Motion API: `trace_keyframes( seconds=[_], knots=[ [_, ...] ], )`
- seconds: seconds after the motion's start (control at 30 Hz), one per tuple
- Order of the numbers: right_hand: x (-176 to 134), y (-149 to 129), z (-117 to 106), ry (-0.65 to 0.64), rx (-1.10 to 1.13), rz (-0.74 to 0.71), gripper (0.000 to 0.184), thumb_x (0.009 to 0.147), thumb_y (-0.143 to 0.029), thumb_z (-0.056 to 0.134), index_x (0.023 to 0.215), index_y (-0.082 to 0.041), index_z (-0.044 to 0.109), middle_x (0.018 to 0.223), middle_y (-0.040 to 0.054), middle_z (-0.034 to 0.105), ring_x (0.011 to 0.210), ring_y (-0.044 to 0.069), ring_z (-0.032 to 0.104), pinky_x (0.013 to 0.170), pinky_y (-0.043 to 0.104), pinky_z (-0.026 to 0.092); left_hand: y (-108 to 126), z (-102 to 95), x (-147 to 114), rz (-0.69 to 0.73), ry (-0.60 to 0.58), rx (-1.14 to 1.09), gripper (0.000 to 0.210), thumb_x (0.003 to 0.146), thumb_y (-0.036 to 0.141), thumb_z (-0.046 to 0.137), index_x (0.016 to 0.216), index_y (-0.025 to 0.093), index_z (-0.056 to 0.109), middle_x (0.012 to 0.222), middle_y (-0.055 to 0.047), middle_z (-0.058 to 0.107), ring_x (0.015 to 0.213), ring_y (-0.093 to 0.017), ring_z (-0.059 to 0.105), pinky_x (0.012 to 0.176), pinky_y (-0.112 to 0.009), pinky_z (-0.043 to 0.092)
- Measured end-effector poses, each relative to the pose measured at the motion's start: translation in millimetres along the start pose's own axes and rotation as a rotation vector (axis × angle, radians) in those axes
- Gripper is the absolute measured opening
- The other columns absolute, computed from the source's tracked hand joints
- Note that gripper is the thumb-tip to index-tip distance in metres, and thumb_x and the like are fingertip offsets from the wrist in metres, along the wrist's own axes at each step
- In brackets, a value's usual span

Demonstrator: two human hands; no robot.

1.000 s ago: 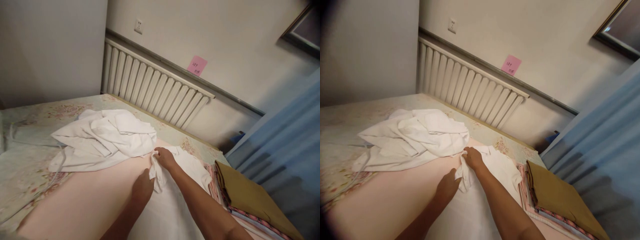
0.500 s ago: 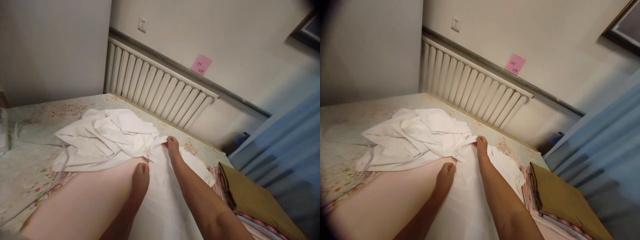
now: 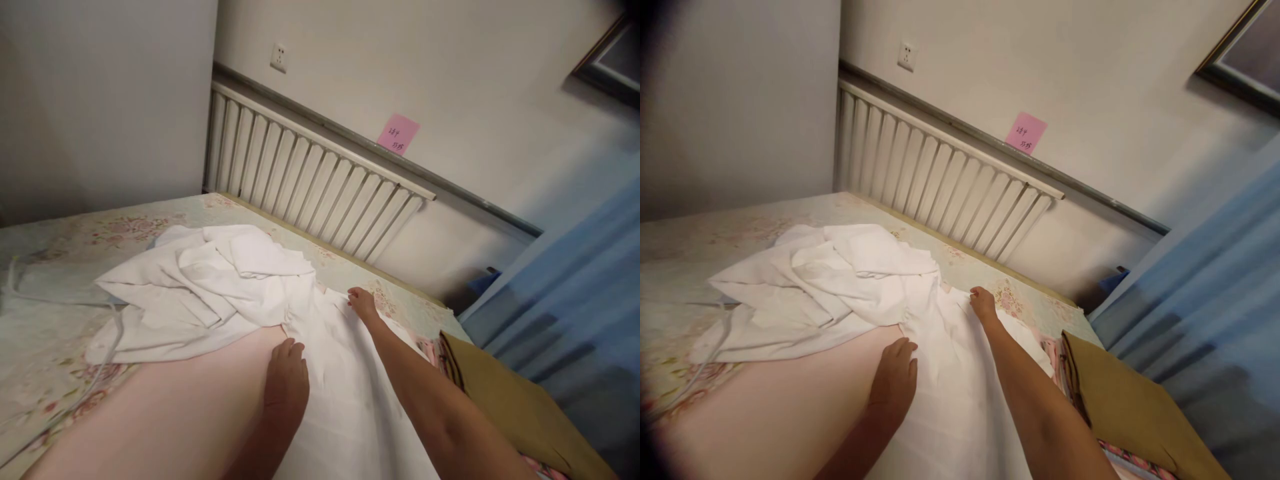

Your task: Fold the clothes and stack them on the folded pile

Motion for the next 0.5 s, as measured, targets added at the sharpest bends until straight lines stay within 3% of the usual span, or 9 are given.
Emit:
trace_keyframes(
  seconds=[0.13, 0.5],
  knots=[
    [11.5, 10.3, 13.7, -0.094, -0.075, -0.001, 0.029, 0.094, -0.036, 0.058, 0.115, -0.016, 0.059, 0.113, 0.0065, 0.062, 0.093, 0.018, 0.063, 0.081, 0.038, 0.054, 10.3, 3.0, -5.1, 0.137, -0.047, 0.106, 0.033, 0.088, 0.005, 0.036, 0.094, 0.018, 0.065, 0.102, -0.009, 0.064, 0.098, -0.024, 0.054, 0.09, -0.038, 0.043],
    [57.1, -9.3, 55.0, -0.192, -0.257, -0.217, 0.032, 0.094, -0.036, 0.058, 0.119, -0.018, 0.057, 0.121, 0.0077, 0.059, 0.102, 0.021, 0.06, 0.087, 0.042, 0.052, 5.4, 21.1, -14.7, 0.115, -0.15, 0.204, 0.037, 0.083, 0.001, 0.04, 0.097, 0.021, 0.068, 0.107, -0.008, 0.067, 0.102, -0.024, 0.057, 0.096, -0.039, 0.042]
  ],
)
Point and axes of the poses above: each hand's wrist, its own x-axis towards the middle knuckle, its own z-axis out of the palm, y = z × x, the point moved 4 cm from there along x, towards the middle knuckle
